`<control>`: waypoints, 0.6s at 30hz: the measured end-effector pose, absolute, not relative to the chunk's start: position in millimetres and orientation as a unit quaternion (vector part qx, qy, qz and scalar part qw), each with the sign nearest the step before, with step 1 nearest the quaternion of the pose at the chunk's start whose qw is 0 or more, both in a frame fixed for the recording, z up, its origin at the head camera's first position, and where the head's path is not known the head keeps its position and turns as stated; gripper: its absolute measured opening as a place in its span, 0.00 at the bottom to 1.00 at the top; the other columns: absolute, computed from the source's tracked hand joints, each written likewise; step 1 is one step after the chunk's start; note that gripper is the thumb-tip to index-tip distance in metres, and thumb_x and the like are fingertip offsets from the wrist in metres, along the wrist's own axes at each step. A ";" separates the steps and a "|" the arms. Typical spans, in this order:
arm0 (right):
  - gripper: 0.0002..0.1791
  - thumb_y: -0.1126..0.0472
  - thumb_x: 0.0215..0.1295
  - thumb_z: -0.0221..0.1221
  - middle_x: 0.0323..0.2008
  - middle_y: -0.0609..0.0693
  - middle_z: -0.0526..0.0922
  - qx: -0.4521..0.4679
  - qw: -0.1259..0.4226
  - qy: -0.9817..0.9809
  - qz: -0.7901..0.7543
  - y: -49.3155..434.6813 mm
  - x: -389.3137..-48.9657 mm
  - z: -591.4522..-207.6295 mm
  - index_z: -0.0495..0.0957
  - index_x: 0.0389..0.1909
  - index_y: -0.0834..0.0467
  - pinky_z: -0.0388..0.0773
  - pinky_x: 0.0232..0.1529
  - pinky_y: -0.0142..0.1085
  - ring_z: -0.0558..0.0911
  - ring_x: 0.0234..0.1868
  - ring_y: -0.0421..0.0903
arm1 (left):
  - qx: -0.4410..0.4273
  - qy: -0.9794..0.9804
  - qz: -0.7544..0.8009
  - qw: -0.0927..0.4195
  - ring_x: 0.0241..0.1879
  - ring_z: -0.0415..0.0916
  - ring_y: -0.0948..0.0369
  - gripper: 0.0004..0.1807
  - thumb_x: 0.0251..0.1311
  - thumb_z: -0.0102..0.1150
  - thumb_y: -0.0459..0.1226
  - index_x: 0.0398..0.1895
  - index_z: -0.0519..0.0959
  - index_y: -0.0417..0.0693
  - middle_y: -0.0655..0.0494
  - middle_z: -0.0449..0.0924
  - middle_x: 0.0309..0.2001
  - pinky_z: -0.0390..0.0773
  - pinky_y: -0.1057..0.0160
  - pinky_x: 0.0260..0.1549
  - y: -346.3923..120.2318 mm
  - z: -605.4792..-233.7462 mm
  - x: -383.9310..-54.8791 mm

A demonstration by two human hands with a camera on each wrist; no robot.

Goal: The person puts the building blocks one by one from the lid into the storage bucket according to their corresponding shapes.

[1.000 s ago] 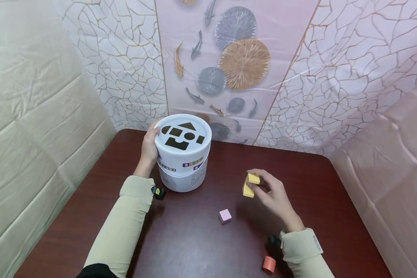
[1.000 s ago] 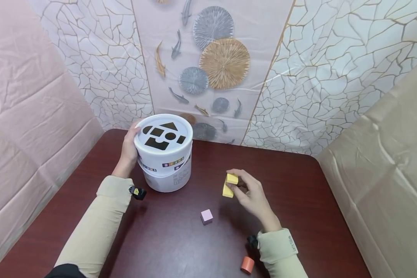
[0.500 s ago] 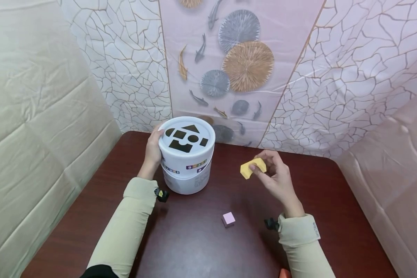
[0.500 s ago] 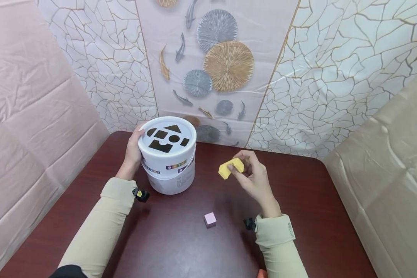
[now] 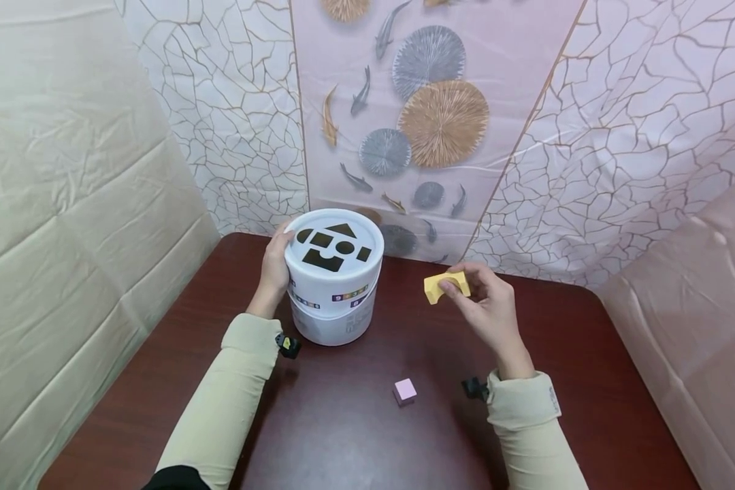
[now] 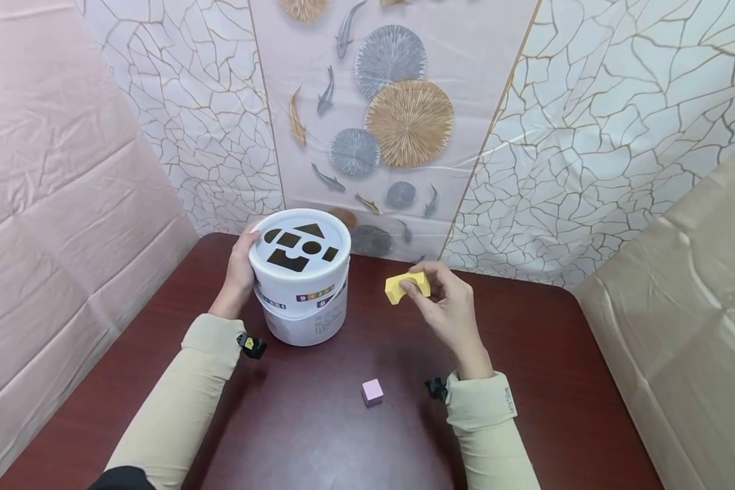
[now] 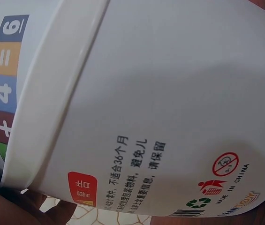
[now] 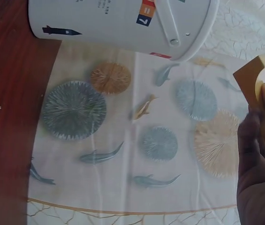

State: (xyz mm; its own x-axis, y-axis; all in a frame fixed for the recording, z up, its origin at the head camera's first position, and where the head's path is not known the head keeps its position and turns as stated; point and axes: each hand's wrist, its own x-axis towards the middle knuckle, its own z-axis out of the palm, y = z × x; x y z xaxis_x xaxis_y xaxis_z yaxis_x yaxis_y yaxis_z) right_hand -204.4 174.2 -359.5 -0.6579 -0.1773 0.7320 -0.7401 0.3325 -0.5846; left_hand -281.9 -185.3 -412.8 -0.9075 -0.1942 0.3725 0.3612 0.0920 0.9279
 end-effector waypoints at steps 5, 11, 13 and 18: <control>0.15 0.84 0.52 0.65 0.33 0.64 0.84 0.343 0.255 -0.724 0.541 175.1 -211.2 -358.1 0.76 0.41 0.75 0.77 0.24 0.26 0.81 0.26 0.40 | -0.062 -0.704 -0.677 0.206 0.69 0.63 0.58 0.28 0.72 0.36 0.43 0.71 0.71 0.46 0.52 0.70 0.69 0.58 0.56 0.70 -184.7 -412.2 -284.0; 0.15 0.87 0.52 0.62 0.40 0.68 0.82 0.373 0.226 -0.701 0.564 175.7 -213.8 -359.7 0.71 0.40 0.77 0.80 0.28 0.28 0.85 0.35 0.46 | -0.058 -0.704 -0.679 0.200 0.69 0.63 0.59 0.28 0.71 0.36 0.43 0.71 0.71 0.46 0.54 0.70 0.70 0.58 0.57 0.70 -183.5 -415.3 -284.2; 0.13 0.86 0.55 0.60 0.42 0.68 0.83 0.375 0.220 -0.709 0.555 174.0 -212.6 -356.3 0.69 0.40 0.77 0.81 0.30 0.28 0.85 0.36 0.45 | -0.057 -0.704 -0.679 0.201 0.69 0.63 0.60 0.28 0.71 0.36 0.43 0.71 0.71 0.48 0.54 0.70 0.69 0.59 0.57 0.70 -183.6 -415.1 -283.6; 0.19 0.86 0.60 0.51 0.44 0.65 0.84 0.401 0.239 -0.736 0.490 164.8 -211.8 -338.0 0.70 0.52 0.75 0.72 0.25 0.24 0.77 0.28 0.37 | -0.054 -0.705 -0.676 0.207 0.68 0.64 0.60 0.28 0.72 0.36 0.43 0.70 0.72 0.50 0.55 0.71 0.69 0.59 0.57 0.69 -185.6 -414.1 -283.2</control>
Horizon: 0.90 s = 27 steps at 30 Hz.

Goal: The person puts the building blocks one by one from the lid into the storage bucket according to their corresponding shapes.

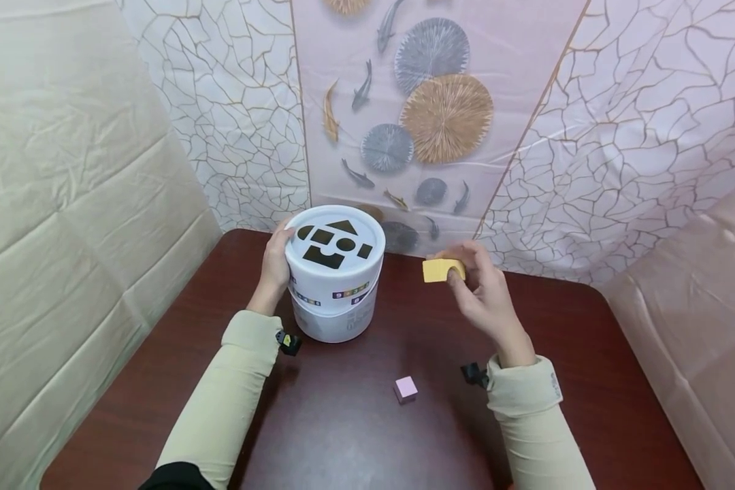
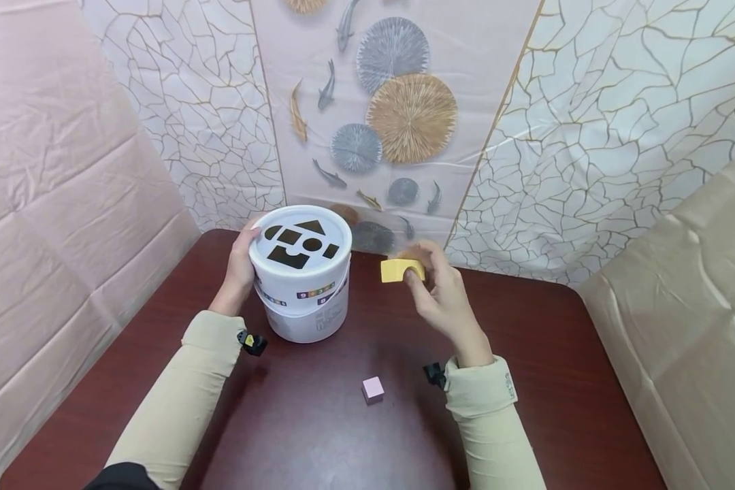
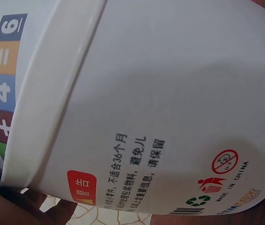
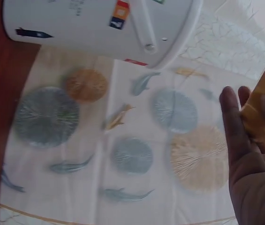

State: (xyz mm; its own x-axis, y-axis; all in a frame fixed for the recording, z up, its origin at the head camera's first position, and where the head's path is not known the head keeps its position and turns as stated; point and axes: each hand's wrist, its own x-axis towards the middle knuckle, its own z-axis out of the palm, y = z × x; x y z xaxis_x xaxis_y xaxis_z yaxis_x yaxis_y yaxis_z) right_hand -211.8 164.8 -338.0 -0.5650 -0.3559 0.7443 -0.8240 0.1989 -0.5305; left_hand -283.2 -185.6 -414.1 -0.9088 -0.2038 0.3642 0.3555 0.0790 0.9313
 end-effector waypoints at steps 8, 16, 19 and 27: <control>0.26 0.86 0.54 0.47 0.51 0.67 0.78 0.461 0.280 -0.733 0.414 149.2 -216.1 -312.3 0.86 0.43 0.63 0.69 0.44 0.31 0.77 0.49 0.56 | -0.054 -0.700 -0.683 0.202 0.69 0.63 0.57 0.27 0.73 0.35 0.42 0.71 0.71 0.47 0.52 0.69 0.70 0.58 0.57 0.69 -186.5 -413.1 -283.3; 0.27 0.89 0.53 0.44 0.50 0.75 0.70 0.480 0.286 -0.719 0.413 144.1 -218.8 -306.8 0.88 0.32 0.63 0.69 0.33 0.31 0.72 0.29 0.48 | -0.049 -0.716 -0.670 0.188 0.71 0.61 0.52 0.28 0.73 0.33 0.38 0.72 0.67 0.37 0.43 0.66 0.71 0.58 0.56 0.70 -178.5 -385.7 -258.3; 0.27 0.90 0.53 0.43 0.53 0.73 0.72 0.473 0.269 -0.719 0.432 146.6 -219.4 -309.7 0.87 0.33 0.66 0.73 0.26 0.26 0.76 0.21 0.43 | -0.054 -0.714 -0.671 0.192 0.71 0.61 0.51 0.28 0.73 0.33 0.37 0.71 0.67 0.35 0.41 0.66 0.71 0.58 0.56 0.70 -176.7 -380.4 -254.0; 0.27 0.90 0.54 0.48 0.58 0.68 0.79 0.437 0.262 -0.733 0.451 150.3 -220.8 -314.8 0.88 0.39 0.64 0.63 0.26 0.25 0.73 0.27 0.37 | -0.050 -0.714 -0.670 0.196 0.72 0.60 0.54 0.28 0.74 0.34 0.41 0.73 0.68 0.42 0.48 0.66 0.72 0.56 0.55 0.71 -184.6 -406.6 -278.2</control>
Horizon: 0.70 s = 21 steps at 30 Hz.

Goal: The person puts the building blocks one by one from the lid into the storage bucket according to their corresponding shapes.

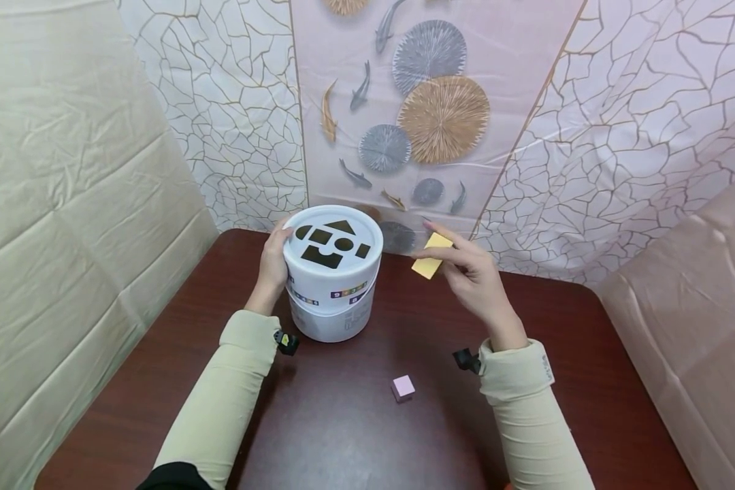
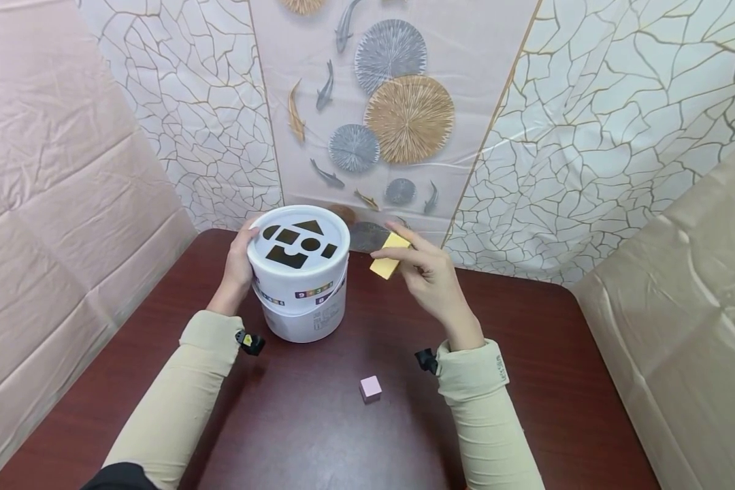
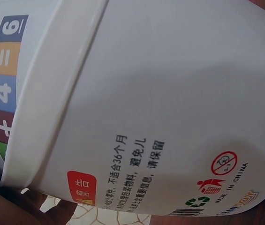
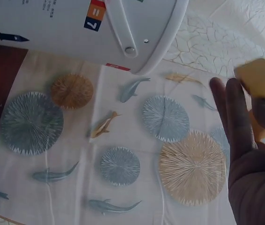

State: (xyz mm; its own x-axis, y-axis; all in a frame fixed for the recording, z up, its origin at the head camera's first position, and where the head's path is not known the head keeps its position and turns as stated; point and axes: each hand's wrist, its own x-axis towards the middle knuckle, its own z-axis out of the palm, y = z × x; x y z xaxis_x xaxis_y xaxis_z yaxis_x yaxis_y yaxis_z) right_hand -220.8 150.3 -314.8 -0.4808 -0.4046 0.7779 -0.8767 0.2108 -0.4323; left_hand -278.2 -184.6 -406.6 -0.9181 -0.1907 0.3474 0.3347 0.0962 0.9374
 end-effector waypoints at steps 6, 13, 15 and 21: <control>0.25 0.90 0.57 0.46 0.54 0.67 0.82 0.457 0.232 -0.701 0.495 153.7 -227.5 -322.2 0.88 0.39 0.67 0.81 0.28 0.30 0.88 0.33 0.50 | -0.051 -0.712 -0.669 0.208 0.70 0.62 0.58 0.28 0.72 0.35 0.43 0.72 0.70 0.46 0.52 0.69 0.70 0.57 0.57 0.70 -185.1 -412.8 -282.8; 0.25 0.87 0.60 0.39 0.53 0.64 0.78 0.416 0.196 -0.673 0.579 154.6 -235.0 -331.6 0.85 0.42 0.70 0.82 0.20 0.40 0.85 0.25 0.50 | -0.051 -0.711 -0.670 0.209 0.69 0.63 0.58 0.28 0.72 0.35 0.43 0.71 0.71 0.47 0.53 0.69 0.70 0.58 0.57 0.70 -184.7 -412.8 -281.6; 0.24 0.84 0.62 0.38 0.54 0.65 0.76 0.409 0.178 -0.660 0.605 153.2 -236.7 -334.5 0.83 0.44 0.72 0.83 0.24 0.43 0.86 0.30 0.53 | -0.049 -0.711 -0.671 0.206 0.70 0.63 0.59 0.28 0.72 0.35 0.44 0.71 0.71 0.48 0.54 0.69 0.70 0.58 0.57 0.70 -185.1 -413.7 -281.2; 0.17 0.77 0.69 0.41 0.58 0.68 0.70 0.403 0.137 -0.641 0.638 148.4 -237.9 -337.2 0.77 0.48 0.77 0.84 0.32 0.40 0.85 0.37 0.55 | -0.048 -0.708 -0.673 0.206 0.70 0.62 0.58 0.29 0.72 0.35 0.44 0.71 0.70 0.47 0.53 0.69 0.70 0.58 0.56 0.70 -184.5 -412.8 -281.5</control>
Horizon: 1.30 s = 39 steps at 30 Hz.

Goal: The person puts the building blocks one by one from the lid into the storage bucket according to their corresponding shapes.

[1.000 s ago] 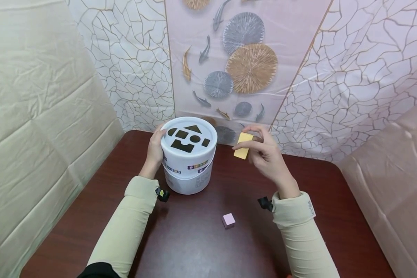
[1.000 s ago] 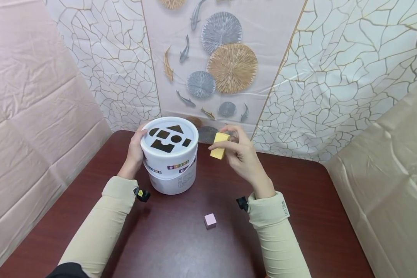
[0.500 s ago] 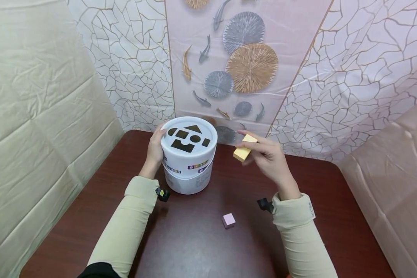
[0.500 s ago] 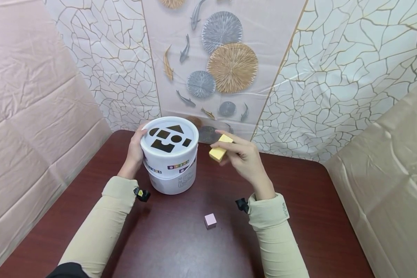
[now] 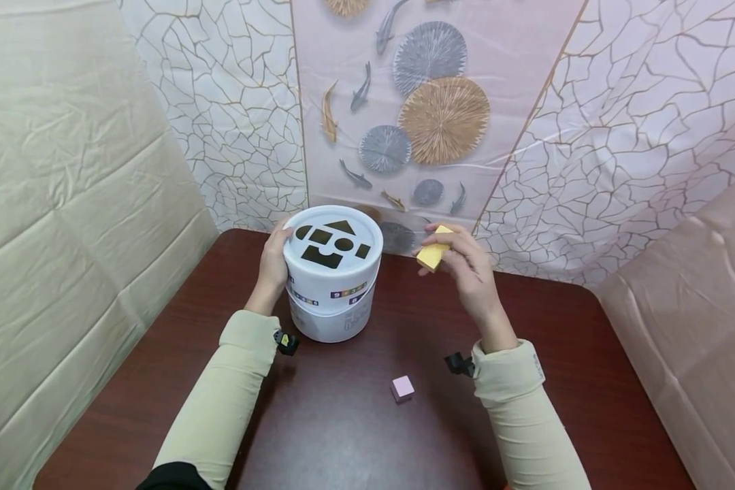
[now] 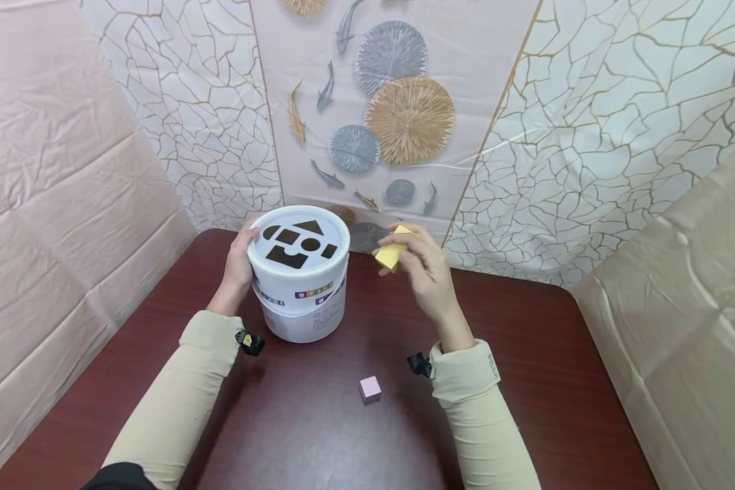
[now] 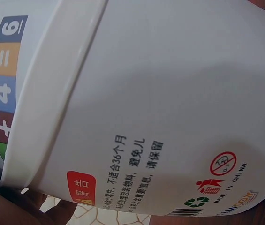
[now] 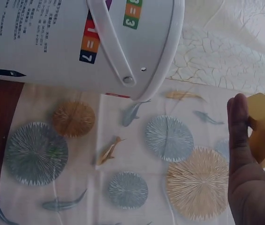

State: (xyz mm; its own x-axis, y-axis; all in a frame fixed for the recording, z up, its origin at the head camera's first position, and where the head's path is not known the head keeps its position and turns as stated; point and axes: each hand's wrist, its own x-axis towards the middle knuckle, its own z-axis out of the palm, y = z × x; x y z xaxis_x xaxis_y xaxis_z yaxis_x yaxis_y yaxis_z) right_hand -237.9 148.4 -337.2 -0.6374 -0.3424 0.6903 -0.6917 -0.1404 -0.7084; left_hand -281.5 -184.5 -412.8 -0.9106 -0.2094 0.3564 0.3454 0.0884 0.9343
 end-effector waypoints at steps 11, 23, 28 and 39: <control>0.36 0.82 0.64 0.56 0.70 0.65 0.67 0.343 0.100 -0.784 0.507 143.6 -242.6 -335.2 0.57 0.71 0.65 0.81 0.47 0.30 0.82 0.56 0.59 | -0.046 -0.714 -0.668 0.205 0.70 0.63 0.58 0.28 0.73 0.35 0.44 0.72 0.70 0.48 0.54 0.69 0.70 0.58 0.56 0.70 -184.6 -414.0 -281.5; 0.29 0.67 0.63 0.68 0.41 0.50 0.89 0.295 0.234 -0.813 0.445 144.0 -249.2 -337.6 0.73 0.64 0.54 0.74 0.32 0.26 0.87 0.41 0.45 | -0.045 -0.710 -0.673 0.202 0.72 0.59 0.58 0.29 0.73 0.35 0.44 0.73 0.68 0.47 0.53 0.66 0.73 0.55 0.57 0.72 -184.8 -415.8 -282.0; 0.21 0.61 0.59 0.72 0.40 0.49 0.90 0.305 0.259 -0.805 0.437 138.3 -250.6 -330.1 0.81 0.53 0.56 0.78 0.43 0.26 0.88 0.45 0.44 | -0.043 -0.715 -0.667 0.206 0.71 0.61 0.59 0.29 0.73 0.35 0.45 0.72 0.69 0.48 0.54 0.67 0.72 0.56 0.56 0.71 -184.5 -415.5 -281.8; 0.11 0.59 0.60 0.72 0.38 0.51 0.90 0.352 0.273 -0.795 0.412 101.4 -256.9 -311.4 0.87 0.42 0.60 0.84 0.38 0.36 0.88 0.37 0.43 | -0.040 -0.713 -0.674 0.189 0.73 0.58 0.54 0.28 0.73 0.34 0.40 0.73 0.67 0.41 0.46 0.64 0.73 0.55 0.55 0.72 -179.7 -392.7 -263.3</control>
State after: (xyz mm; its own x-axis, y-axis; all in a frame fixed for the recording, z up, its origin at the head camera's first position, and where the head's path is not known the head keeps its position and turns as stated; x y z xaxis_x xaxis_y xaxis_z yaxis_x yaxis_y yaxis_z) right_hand -256.9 101.4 -311.4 -0.6025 -0.3344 0.7247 -0.7849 0.4130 -0.4620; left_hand -263.3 -179.7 -392.7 -0.9256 -0.1967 0.3233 0.3118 0.0877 0.9461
